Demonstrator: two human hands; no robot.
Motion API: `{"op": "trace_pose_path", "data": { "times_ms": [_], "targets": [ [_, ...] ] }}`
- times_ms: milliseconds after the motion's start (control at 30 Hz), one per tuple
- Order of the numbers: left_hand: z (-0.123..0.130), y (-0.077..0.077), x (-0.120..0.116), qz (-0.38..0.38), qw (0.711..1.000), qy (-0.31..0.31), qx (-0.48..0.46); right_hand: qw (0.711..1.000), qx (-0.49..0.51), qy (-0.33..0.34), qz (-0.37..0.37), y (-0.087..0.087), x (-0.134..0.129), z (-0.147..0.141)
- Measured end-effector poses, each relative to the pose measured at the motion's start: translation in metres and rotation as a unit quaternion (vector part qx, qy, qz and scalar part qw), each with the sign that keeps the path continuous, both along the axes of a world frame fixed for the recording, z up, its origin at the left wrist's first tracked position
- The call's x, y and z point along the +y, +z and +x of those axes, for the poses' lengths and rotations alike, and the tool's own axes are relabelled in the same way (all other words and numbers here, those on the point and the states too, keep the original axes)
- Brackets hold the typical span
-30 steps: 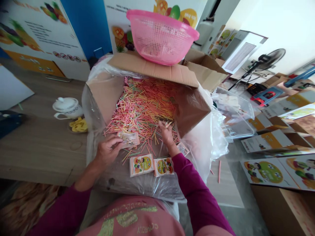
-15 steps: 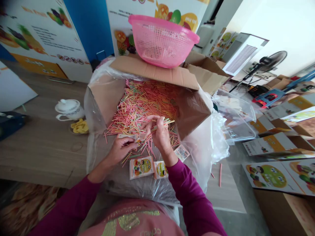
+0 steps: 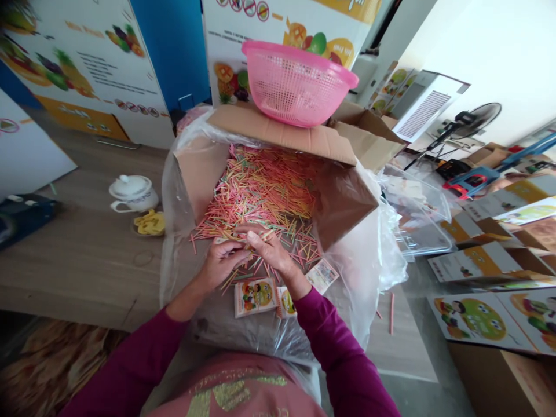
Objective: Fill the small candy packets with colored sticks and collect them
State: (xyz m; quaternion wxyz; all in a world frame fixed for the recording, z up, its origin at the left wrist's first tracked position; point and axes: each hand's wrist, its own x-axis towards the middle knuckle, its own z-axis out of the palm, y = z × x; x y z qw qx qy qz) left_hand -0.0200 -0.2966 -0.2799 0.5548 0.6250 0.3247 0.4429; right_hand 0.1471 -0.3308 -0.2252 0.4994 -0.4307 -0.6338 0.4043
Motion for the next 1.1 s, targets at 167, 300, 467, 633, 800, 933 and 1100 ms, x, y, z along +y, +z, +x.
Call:
{"op": "trace_pose_path", "data": {
  "times_ms": [167,300,467,633,800,933,1100],
  "targets": [
    [0.001,0.007,0.001,-0.184,0.978,-0.030,-0.092,0.992,0.117,-0.047,0.032,0.011,0.005,0.006],
    [-0.009,0.009,-0.001,-0.222,0.964,-0.034,-0.140,0.996,0.061,-0.057,0.035,-0.002,-0.001,0.002],
    [-0.027,0.000,-0.014,-0.136,0.986,-0.029,-0.092,0.987,-0.032,-0.147,0.054,-0.042,-0.012,-0.022],
    [-0.066,-0.003,-0.029,0.057,0.993,0.096,0.048,0.997,-0.016,-0.061,0.052,-0.045,-0.015,-0.053],
    [-0.094,-0.001,-0.040,0.179,0.968,0.115,0.130,0.990,-0.058,0.010,0.125,-0.027,-0.019,-0.072],
    [-0.096,-0.007,-0.038,0.170,0.976,0.095,0.101,0.966,-0.147,-0.050,0.207,-0.021,-0.022,-0.071],
    [-0.091,-0.007,-0.043,0.148,0.980,0.078,0.104,0.934,-0.270,0.037,0.228,-0.023,-0.029,-0.068]
  ]
}}
